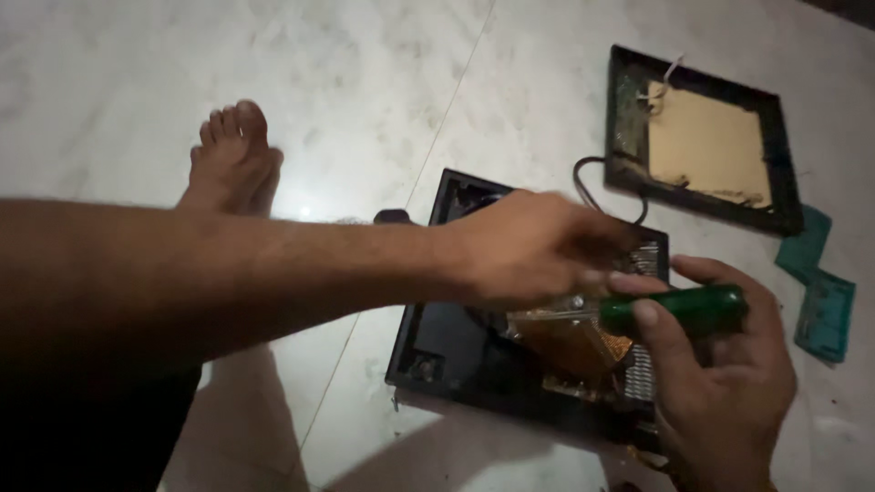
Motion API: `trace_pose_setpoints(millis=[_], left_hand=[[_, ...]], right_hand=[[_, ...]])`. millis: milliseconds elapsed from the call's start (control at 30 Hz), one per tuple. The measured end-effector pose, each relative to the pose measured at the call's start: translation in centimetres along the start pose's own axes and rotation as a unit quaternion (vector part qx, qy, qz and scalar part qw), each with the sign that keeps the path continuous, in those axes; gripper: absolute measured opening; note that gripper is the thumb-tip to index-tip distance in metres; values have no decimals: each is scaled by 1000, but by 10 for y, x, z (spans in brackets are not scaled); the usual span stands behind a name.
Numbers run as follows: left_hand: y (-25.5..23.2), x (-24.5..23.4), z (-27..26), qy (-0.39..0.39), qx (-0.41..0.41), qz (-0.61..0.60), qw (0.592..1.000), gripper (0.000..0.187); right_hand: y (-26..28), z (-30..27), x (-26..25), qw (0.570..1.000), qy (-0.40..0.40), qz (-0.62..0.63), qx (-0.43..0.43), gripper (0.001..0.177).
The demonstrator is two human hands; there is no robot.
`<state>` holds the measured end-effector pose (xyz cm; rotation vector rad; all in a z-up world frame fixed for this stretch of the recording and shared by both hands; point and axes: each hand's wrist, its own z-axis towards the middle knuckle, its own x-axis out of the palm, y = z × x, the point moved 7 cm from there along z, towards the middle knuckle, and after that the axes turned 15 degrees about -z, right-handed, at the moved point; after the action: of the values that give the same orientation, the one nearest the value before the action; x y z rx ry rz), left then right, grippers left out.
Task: The person is repairing an electronic device, likely a fan, by adjusting and securing internal components. They use a screwdriver to tighten screws and manipulate wires within the device's casing.
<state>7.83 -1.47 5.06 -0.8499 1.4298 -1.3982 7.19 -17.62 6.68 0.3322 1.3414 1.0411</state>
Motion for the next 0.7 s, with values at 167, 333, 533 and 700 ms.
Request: trace_pose_setpoints(millis=[167,333,533,700], left_hand=[[81,19,-23,62,-193,-9,979,43],[99,26,-18,33,-147,6,989,41],[117,18,-32,22,-188,21,982,48],[118,21,-34,27,-211,22,977,48]], right_hand=[[8,-5,3,996,-32,-49,-67,49],[12,-6,-1,984,-34,-98,-145,53],[6,-9,4,980,-14,-116,-159,49],[0,-11,13,986,-19,-110,-121,52]])
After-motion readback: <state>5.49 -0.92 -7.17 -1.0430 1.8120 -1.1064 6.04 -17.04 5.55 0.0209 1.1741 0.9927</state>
